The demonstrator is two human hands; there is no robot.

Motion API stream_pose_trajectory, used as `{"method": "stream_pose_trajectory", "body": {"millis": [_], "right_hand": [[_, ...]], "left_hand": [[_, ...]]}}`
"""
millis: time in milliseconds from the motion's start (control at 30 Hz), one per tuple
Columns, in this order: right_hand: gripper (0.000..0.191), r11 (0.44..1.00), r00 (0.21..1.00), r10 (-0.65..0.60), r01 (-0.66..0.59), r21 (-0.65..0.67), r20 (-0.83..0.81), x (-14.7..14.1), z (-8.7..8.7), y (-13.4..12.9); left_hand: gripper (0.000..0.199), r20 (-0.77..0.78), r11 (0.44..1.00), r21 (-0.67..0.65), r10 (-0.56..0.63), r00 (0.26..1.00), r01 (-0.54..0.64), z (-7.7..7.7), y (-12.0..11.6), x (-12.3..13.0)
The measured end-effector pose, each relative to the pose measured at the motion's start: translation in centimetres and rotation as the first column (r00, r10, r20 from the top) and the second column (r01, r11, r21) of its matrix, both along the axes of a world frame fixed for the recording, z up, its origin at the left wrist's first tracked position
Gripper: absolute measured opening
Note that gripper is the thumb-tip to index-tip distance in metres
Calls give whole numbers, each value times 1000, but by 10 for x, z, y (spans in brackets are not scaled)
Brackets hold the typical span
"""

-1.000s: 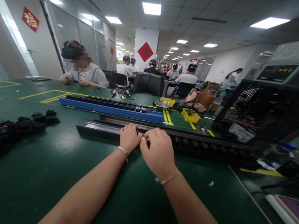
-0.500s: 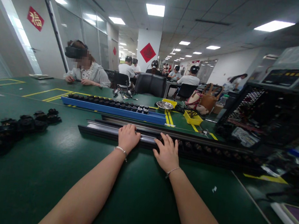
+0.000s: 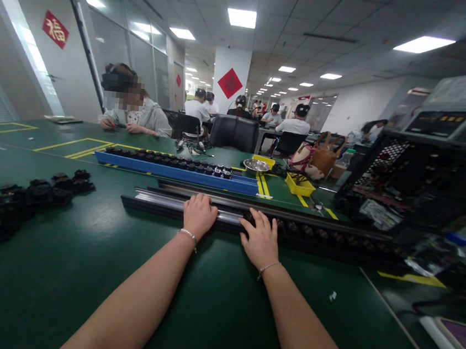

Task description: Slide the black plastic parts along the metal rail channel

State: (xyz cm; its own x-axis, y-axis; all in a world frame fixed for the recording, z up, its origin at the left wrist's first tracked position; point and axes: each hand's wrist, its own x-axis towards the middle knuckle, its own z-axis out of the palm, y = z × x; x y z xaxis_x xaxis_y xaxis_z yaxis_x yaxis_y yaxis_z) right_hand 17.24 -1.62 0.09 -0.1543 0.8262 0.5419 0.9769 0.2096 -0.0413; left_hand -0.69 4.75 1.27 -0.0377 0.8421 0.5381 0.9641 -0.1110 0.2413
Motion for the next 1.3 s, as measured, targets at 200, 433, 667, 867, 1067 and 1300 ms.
{"method": "stream_pose_trajectory", "body": {"millis": [200,433,667,867,1067,1300], "right_hand": [[33,1000,1000,-2,1,-17,-18,0,0,1],[33,1000,1000,-6,5,-20,-22,-1,0,1],[34,1000,1000,-7,7,-16,-21,-1,0,0],[34,1000,1000,-6,6,-15,-22,-1,0,1],[34,1000,1000,-4,4,-16,-25,0,-1,1],[34,1000,1000,-4,4,-5,-25,0,-1,1]], "left_hand": [[18,-36,999,-29,21,999,-22,2,1,-1],[18,-30,998,-39,58,998,-59,4,1,-4],[16,-11,998,-14,55,998,-55,3,3,-5],[15,-4,998,-17,59,998,-59,3,3,-7],[19,17,997,0,79,997,-79,1,5,-9],[23,16,996,4,88,996,-88,2,5,-10]]}}
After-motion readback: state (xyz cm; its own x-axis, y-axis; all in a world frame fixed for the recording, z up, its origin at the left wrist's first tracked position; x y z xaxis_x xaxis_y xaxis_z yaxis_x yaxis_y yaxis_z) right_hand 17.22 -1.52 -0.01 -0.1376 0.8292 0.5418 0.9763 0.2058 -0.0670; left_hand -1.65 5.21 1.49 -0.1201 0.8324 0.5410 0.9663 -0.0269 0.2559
